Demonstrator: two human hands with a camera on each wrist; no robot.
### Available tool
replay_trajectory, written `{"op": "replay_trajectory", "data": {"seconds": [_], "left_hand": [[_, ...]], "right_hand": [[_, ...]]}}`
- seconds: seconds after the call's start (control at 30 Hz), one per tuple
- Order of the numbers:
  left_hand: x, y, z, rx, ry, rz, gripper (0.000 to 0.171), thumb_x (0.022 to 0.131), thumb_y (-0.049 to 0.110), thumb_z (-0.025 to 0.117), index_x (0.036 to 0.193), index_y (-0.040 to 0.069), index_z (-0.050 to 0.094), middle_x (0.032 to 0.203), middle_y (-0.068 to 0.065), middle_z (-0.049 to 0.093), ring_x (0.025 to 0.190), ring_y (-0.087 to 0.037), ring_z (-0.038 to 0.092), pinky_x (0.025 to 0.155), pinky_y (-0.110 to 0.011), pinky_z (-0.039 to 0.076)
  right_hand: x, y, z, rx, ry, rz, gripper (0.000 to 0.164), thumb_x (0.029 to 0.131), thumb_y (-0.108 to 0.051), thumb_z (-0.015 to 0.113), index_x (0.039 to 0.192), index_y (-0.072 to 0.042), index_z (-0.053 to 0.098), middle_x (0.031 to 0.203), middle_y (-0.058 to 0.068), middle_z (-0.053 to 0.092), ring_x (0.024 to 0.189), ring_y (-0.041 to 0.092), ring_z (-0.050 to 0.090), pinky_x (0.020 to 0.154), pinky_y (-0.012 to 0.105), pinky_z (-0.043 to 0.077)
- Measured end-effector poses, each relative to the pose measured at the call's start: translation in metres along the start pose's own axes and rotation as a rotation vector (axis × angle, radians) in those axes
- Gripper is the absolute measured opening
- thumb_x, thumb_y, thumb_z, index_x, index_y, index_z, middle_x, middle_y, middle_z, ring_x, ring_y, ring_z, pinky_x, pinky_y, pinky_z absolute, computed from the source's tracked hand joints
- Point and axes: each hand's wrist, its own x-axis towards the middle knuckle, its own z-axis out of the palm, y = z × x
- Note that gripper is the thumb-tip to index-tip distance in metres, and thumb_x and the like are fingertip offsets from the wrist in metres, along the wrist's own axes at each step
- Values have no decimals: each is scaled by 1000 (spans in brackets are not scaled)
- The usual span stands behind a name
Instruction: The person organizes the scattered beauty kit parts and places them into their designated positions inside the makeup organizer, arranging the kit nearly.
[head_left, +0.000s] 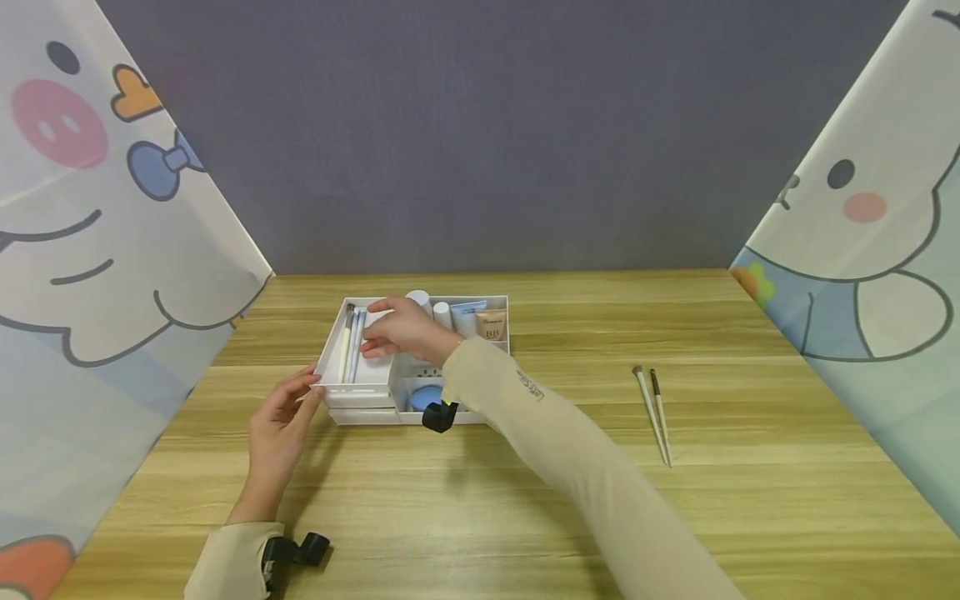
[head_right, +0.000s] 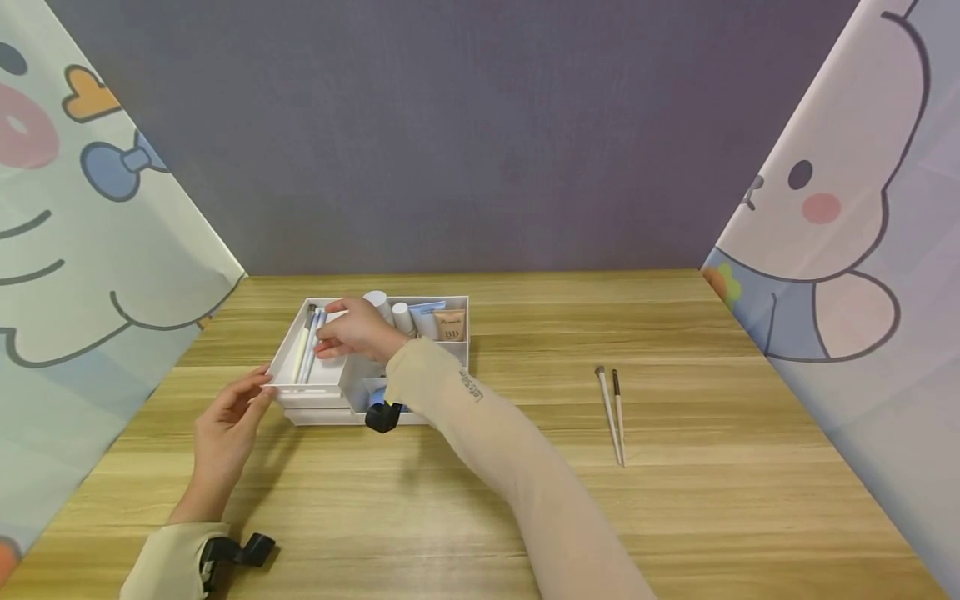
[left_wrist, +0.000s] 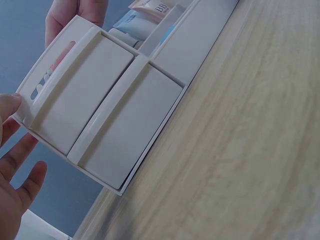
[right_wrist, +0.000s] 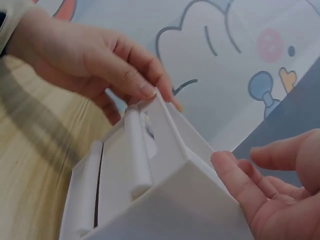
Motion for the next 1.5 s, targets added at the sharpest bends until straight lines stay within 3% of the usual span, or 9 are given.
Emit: {"op": "replay_trajectory", "data": {"seconds": [0.4, 0.53, 1.5], "left_hand": [[-1, -1, 1, 0, 2, 7, 18, 88, -16, 64, 106, -16, 65, 117, 12, 67, 99, 1, 65, 79, -11, 51], [-1, -2, 1, -2, 4, -1, 19, 88, -16, 65, 106, -16, 65, 116, 14, 66, 97, 1, 64, 79, -10, 51], [-2, 1, -1, 40, 0, -43, 17, 92, -11, 63, 108, -14, 65, 119, 13, 65, 103, 1, 63, 82, -10, 50]], "right_hand": [[-28, 8, -22, 73, -119, -54, 53, 97, 11, 53, 147, 5, 38, 105, 17, 60, 80, 24, 66, 84, 42, 58], [-41, 13, -34, 61, -156, -82, 55, 97, 11, 52, 149, 6, 34, 103, 14, 59, 80, 21, 67, 86, 43, 58], [-108, 36, -112, 3, -164, -119, 54, 98, 10, 49, 148, 12, 27, 96, 7, 61, 83, 20, 68, 85, 44, 58]]}}
